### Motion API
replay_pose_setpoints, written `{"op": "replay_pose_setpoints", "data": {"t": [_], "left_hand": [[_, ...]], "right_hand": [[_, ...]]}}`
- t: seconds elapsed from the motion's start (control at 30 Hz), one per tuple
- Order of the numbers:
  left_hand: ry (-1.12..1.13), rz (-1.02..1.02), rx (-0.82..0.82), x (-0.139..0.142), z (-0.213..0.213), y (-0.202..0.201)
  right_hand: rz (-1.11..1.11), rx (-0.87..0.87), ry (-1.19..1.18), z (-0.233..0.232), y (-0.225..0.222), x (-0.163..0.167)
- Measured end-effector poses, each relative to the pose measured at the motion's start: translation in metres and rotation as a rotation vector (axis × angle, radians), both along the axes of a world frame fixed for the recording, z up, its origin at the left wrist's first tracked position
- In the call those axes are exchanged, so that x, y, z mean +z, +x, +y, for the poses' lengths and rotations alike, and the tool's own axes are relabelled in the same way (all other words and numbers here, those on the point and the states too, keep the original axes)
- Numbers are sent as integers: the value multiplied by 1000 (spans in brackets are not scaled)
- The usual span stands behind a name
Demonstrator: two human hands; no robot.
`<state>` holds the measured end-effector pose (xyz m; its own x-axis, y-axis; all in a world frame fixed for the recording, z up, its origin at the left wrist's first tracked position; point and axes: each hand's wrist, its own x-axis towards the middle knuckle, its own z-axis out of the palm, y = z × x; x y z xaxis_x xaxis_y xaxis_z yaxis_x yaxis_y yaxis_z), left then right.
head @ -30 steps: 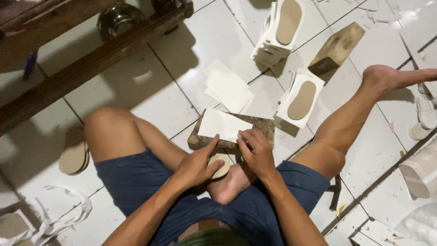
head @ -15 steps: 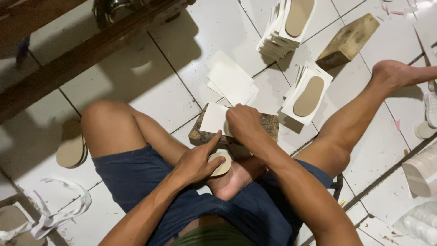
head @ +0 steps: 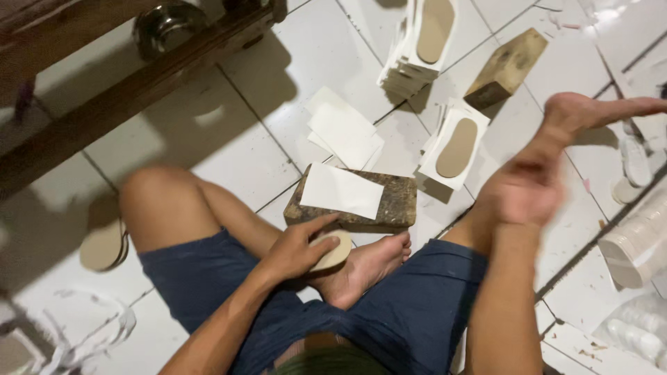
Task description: The person sits on the floor and attaches white paper sheets to cardboard shoe insole boards, pressing the paper over the insole and peeling off the excess. They work one insole at a time, setting finished pieces aside and reaching for the next insole and paper sheet.
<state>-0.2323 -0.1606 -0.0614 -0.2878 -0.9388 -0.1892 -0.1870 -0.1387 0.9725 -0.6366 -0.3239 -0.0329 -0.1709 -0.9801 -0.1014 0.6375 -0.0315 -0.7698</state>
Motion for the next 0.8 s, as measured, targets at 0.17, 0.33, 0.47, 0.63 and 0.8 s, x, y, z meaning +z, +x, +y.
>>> {"op": "replay_pose_setpoints", "data": {"t": [0.17, 0.33, 0.47, 0.63, 0.8], "left_hand": [[226, 383, 283, -22, -13, 4], [270, 538, 562, -41, -8, 16], [202, 476, 651, -43, -8, 13], [164, 591, 795, -32, -10, 10], [439, 946, 944, -35, -3, 8]], "right_hand": [[333, -260, 33, 40, -1, -20], [983, 254, 357, 119, 132, -60], [913, 707, 127, 152, 211, -42], [423, 665, 273, 167, 259, -37], [514, 807, 467, 169, 232, -62]]}}
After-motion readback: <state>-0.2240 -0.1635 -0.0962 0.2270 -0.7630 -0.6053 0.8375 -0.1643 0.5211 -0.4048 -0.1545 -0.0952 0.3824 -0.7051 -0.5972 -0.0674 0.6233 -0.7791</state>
